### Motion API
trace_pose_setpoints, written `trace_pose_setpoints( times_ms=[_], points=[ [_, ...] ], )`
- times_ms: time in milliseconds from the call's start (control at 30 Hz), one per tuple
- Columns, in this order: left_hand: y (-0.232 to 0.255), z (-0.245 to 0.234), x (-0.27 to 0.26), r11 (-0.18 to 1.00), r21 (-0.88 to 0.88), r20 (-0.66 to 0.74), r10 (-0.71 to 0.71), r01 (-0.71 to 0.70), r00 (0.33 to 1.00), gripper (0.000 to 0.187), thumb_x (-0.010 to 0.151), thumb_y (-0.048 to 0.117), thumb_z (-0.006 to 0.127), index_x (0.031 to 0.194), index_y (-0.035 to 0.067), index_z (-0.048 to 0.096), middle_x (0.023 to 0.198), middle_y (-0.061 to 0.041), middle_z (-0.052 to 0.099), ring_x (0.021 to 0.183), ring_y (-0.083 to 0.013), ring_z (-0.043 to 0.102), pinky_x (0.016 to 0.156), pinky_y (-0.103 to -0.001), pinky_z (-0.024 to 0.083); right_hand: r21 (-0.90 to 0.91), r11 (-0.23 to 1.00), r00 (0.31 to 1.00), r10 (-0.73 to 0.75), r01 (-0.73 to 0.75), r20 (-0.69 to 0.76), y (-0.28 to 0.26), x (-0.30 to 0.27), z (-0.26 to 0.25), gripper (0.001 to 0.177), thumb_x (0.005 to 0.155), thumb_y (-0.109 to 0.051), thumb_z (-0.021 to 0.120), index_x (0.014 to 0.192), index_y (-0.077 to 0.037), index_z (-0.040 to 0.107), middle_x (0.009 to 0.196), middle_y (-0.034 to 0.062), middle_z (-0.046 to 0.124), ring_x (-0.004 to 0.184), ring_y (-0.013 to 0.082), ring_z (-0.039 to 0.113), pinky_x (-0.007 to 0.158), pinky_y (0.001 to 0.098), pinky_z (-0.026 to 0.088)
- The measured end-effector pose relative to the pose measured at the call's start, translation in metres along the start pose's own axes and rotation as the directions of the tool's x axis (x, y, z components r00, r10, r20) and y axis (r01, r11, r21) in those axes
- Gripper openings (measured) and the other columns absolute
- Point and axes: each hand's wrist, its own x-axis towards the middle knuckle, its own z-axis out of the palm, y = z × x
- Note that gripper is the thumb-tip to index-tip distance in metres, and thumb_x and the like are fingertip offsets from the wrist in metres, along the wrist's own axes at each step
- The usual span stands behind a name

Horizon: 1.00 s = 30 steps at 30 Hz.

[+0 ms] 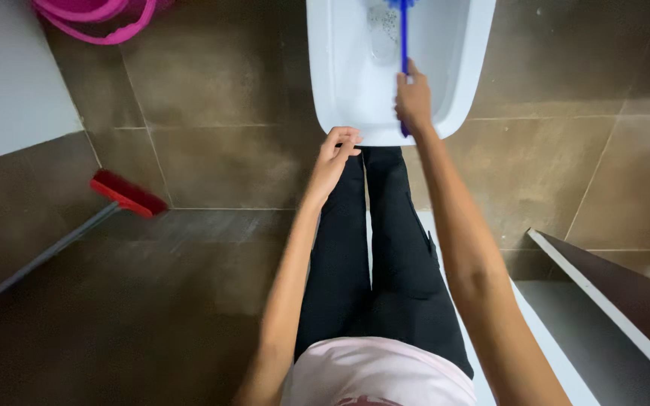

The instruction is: The person scrubs the inside of a white toilet bowl using a blue toilet brush. They repeatedly scrub the sides and bottom of the bowl while standing in a tiled bathroom.

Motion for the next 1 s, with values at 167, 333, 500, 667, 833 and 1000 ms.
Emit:
trace_pose_setpoints(
  times_ms=[167, 333, 500, 667, 833, 1000],
  points=[
    [-0.006, -0.001, -0.001, 1.000, 0.019, 0.026, 0.010, -0.010, 1.000, 0.032, 0.107, 0.035, 0.051, 0.126, 0.011, 0.061, 0.120, -0.009, 0.071, 0.105, -0.0213, 0.072, 0.095, -0.036, 0.053, -0.254, 0.966, 0.993, -0.027, 0.056, 0.116, -0.023, -0.023, -0.002, 0.053, 0.103, -0.023, 0.055, 0.155, -0.020, 0.047, 0.060, -0.0031, 0.056, 0.043, 0.0111, 0.052, 0.041, 0.0301, 0.048],
    [-0.012, -0.005, 0.001, 0.998, -0.038, 0.019, 0.056, -0.056, 0.998, 0.031, 0.108, 0.032, 0.051, 0.127, 0.009, 0.060, 0.122, -0.010, 0.070, 0.104, -0.0222, 0.071, 0.096, -0.036, 0.053, 0.082, 0.993, 0.996, 0.082, -0.083, 0.020, -0.008, -0.016, -0.055, 0.058, 0.104, -0.019, 0.056, 0.159, -0.020, 0.040, 0.067, -0.0035, 0.051, 0.050, 0.0086, 0.050, 0.040, 0.0305, 0.046],
    [-0.014, -0.006, 0.006, 1.000, 0.013, 0.015, -0.027, 0.027, 1.000, 0.031, 0.107, 0.031, 0.048, 0.126, 0.009, 0.060, 0.123, -0.008, 0.070, 0.105, -0.0201, 0.070, 0.095, -0.034, 0.053, 0.030, 0.998, 0.996, -0.064, 0.062, 0.064, -0.004, -0.008, 0.011, 0.053, 0.107, -0.023, 0.053, 0.158, -0.022, 0.042, 0.063, 0.0021, 0.052, 0.046, 0.0120, 0.050, 0.040, 0.0311, 0.047],
    [-0.016, -0.009, 0.007, 0.996, -0.035, 0.029, 0.085, -0.084, 0.996, 0.030, 0.107, 0.030, 0.051, 0.126, 0.008, 0.061, 0.122, -0.011, 0.070, 0.105, -0.0217, 0.070, 0.096, -0.037, 0.054, -0.176, 0.977, 0.985, -0.094, 0.118, 0.142, 0.006, -0.009, -0.013, 0.051, 0.108, -0.026, 0.058, 0.159, -0.029, 0.048, 0.065, 0.0016, 0.054, 0.047, 0.0107, 0.051, 0.042, 0.0300, 0.048],
    [-0.016, -0.010, 0.004, 1.000, 0.017, -0.012, 0.025, -0.025, 1.000, 0.030, 0.108, 0.032, 0.049, 0.124, 0.009, 0.061, 0.120, -0.009, 0.071, 0.102, -0.0199, 0.071, 0.094, -0.035, 0.053, -0.018, 0.999, 0.999, 0.045, -0.046, -0.020, 0.017, -0.004, -0.034, 0.053, 0.108, -0.028, 0.056, 0.160, -0.031, 0.044, 0.062, 0.0010, 0.048, 0.045, 0.0116, 0.043, 0.039, 0.0314, 0.040],
    [-0.028, -0.009, 0.013, 0.966, -0.133, 0.012, 0.226, -0.223, 0.974, 0.028, 0.111, 0.030, 0.053, 0.123, 0.007, 0.061, 0.118, -0.012, 0.070, 0.112, -0.0228, 0.068, 0.096, -0.038, 0.056, -0.110, 0.987, 0.977, -0.094, 0.117, 0.190, -0.014, -0.019, -0.001, 0.053, 0.108, -0.023, 0.056, 0.160, -0.025, 0.043, 0.062, 0.0006, 0.051, 0.045, 0.0110, 0.049, 0.041, 0.0297, 0.046]
  ],
)
